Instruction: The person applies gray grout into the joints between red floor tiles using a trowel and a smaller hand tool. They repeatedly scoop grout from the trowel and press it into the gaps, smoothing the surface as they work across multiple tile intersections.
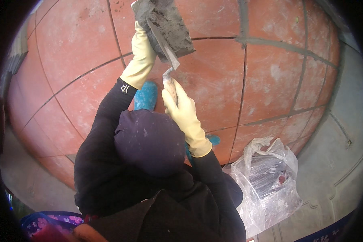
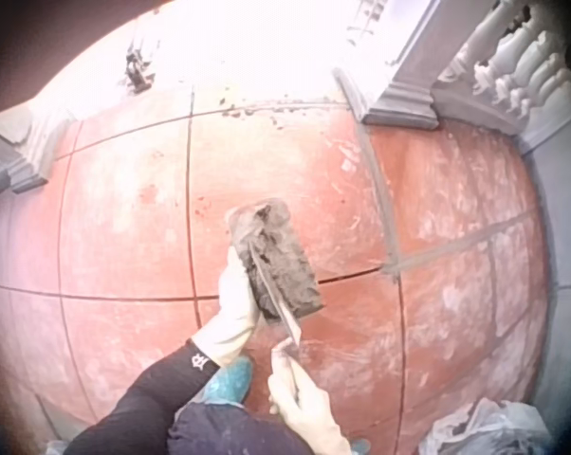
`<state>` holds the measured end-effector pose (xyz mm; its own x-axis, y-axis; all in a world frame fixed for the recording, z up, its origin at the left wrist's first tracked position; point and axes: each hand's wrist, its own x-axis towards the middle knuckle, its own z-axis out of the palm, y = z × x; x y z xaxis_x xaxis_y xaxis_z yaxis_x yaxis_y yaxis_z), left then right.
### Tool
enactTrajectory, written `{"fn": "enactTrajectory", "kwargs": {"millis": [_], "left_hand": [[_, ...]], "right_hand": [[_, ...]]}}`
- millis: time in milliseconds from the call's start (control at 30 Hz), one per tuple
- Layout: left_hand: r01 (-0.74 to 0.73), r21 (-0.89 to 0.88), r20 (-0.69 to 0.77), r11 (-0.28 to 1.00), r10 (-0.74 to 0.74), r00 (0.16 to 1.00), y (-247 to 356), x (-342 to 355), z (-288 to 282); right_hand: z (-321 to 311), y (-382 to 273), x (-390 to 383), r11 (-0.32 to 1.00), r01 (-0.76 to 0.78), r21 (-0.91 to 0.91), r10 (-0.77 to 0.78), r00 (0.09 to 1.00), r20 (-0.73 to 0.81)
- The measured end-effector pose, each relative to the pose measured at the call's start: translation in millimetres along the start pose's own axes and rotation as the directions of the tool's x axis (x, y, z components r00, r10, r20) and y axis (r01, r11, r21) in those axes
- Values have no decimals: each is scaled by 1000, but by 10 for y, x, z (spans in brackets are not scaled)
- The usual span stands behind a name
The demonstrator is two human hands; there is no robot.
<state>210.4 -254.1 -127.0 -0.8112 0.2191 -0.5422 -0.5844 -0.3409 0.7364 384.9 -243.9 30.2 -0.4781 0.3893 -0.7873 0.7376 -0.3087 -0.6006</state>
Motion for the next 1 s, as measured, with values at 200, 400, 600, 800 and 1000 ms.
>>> {"fn": "enactTrajectory", "kwargs": {"millis": [200, 400, 600, 800, 1000], "left_hand": [[-116, 252, -48, 961, 132, 990, -60, -8, 18], [-56, 76, 179, 996, 41, 983, 23, 98, 46], [251, -204, 325, 946, -177, 929, 287, 101, 24], [244, 114, 17, 963, -248, 969, 450, 31, 126], [266, 139, 44, 954, -274, 961, 445, -48, 93]], "right_hand": [[42, -48, 130, 999, 24, 42, -23, 1000, -11], [-263, -176, 17, 989, -22, 148, 4, 993, 120], [-603, -104, -290, 981, 183, 64, -187, 981, 48], [-1003, 181, 88, 695, 370, -616, -647, 696, -312], [-1085, 373, 335, 576, 267, -773, -712, 628, -314]]}}
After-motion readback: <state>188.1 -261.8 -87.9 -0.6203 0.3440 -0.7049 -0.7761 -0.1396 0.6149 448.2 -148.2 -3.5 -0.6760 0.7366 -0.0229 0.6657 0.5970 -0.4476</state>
